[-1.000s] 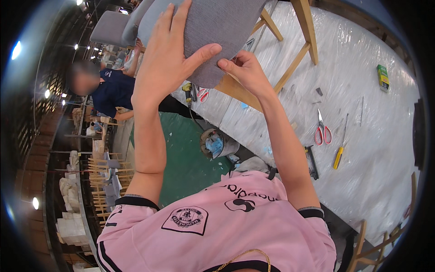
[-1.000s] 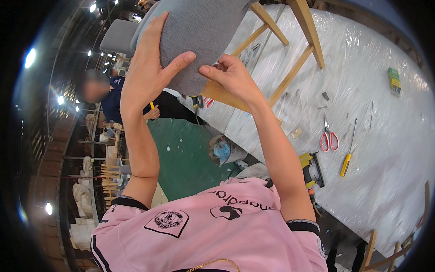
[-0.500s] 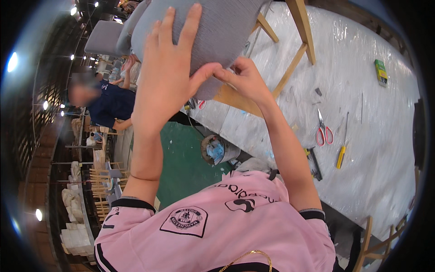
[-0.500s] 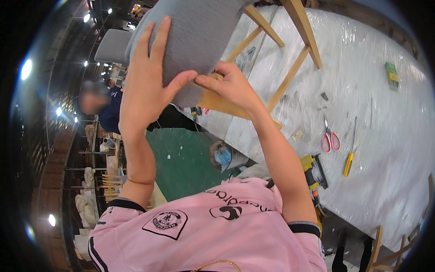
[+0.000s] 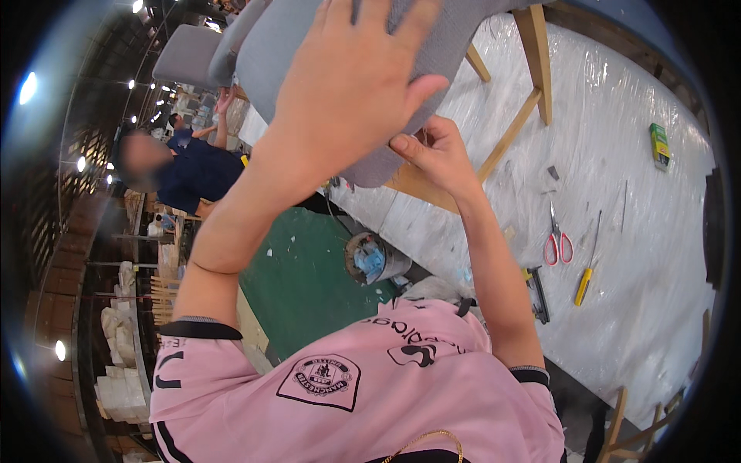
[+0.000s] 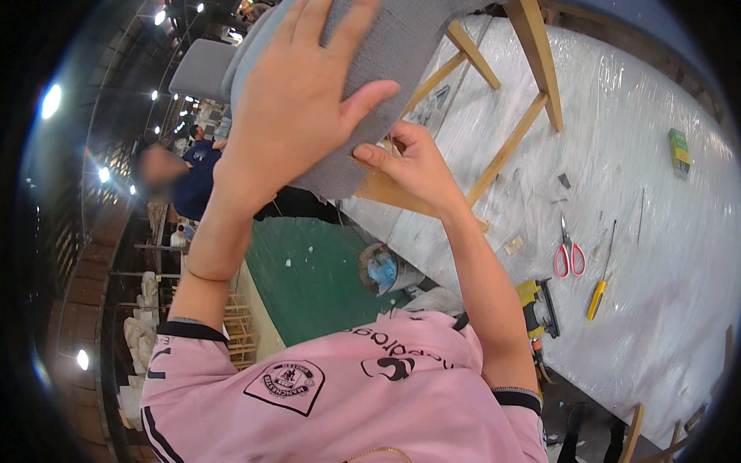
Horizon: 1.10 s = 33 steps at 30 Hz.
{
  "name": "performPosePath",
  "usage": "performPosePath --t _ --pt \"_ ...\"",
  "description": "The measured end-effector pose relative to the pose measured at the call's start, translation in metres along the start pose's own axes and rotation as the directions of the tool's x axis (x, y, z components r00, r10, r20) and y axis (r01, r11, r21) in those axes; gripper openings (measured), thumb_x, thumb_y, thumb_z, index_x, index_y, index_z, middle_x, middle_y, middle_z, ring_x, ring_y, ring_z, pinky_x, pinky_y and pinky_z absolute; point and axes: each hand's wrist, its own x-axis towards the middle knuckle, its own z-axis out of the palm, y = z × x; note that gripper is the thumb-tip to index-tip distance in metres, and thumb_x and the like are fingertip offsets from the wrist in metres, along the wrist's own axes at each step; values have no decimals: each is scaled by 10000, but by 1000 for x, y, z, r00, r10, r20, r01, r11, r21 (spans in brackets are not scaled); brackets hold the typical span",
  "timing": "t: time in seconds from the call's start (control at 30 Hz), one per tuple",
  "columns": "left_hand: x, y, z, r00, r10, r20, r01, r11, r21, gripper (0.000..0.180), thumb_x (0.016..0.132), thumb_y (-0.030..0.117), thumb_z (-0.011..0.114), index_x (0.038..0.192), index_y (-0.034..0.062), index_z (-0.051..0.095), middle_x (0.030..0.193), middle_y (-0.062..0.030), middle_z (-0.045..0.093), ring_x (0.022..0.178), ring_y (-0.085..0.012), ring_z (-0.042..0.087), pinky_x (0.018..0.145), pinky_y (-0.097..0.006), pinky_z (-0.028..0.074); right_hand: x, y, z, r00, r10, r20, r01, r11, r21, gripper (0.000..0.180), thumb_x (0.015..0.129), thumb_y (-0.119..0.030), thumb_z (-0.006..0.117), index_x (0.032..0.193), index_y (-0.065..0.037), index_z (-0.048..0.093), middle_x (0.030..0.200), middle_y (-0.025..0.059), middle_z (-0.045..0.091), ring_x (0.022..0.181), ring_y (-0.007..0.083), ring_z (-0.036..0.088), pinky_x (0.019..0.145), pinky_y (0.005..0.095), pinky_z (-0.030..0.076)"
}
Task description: The person upholsters a wooden chair by stretching gray fabric over the seat, trimming excess with scissors, and securing it with a pneumatic staple gun. They repeatedly adjust the fabric, cut edges, and staple the underside of the seat while working in a workshop.
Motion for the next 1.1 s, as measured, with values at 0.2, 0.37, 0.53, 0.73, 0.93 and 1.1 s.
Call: performPosePath --t 0.2,0.37,0.53,0.73,0.93,1.1 --pt "-7 19 1 992 126 7 -125 974 190 570 941 318 696 1434 60 573 1581 -282 382 1361 -548 427 1121 -551 405 0 -2 9 956 -293 -17 294 951 97 350 908 -295 828 1082 -6 734 1012 21 743 1017 106 628 951 309 476" --pt "-22 -57 2 989 48 -141 -114 849 -516 655 1004 436 644 1519 56 504 1582 -214 462 1473 -335 444 1207 -458 330 2 -7 3 987 -152 55 150 988 39 330 915 -274 821 1097 -8 746 1065 33 749 1024 124 648 961 320 488" --pt "-49 -72 36 934 -177 -311 -115 676 -728 363 1014 249 633 1286 18 700 1423 -172 633 1309 -253 598 1110 -366 419 13 -11 9 976 -205 67 198 975 102 326 894 -228 839 1126 -15 753 1098 48 755 1046 138 661 975 329 498" --pt "-61 -64 35 857 -355 -374 -71 637 -767 262 995 136 589 1094 -55 737 1224 -204 730 1214 -254 658 1062 -369 466 37 1 8 959 -281 46 281 960 3 406 841 -147 849 1208 -27 725 1174 75 737 1127 192 651 1007 362 505" --pt "-93 -34 65 690 -554 -465 40 671 -740 405 1056 335 405 1168 13 623 1437 -303 549 1380 -400 505 1155 -487 371 29 11 -10 996 -54 -71 26 936 -351 464 814 -164 793 1246 -28 692 1346 160 652 1205 301 631 1059 423 478" --pt "-143 45 199 310 -942 -126 -3 131 -991 549 1053 405 419 1435 15 485 1614 -271 332 1480 -395 370 1203 -508 286 27 18 -30 997 1 -82 -42 868 -495 419 829 -180 780 1208 -24 695 1282 157 658 1151 292 634 1018 419 481"
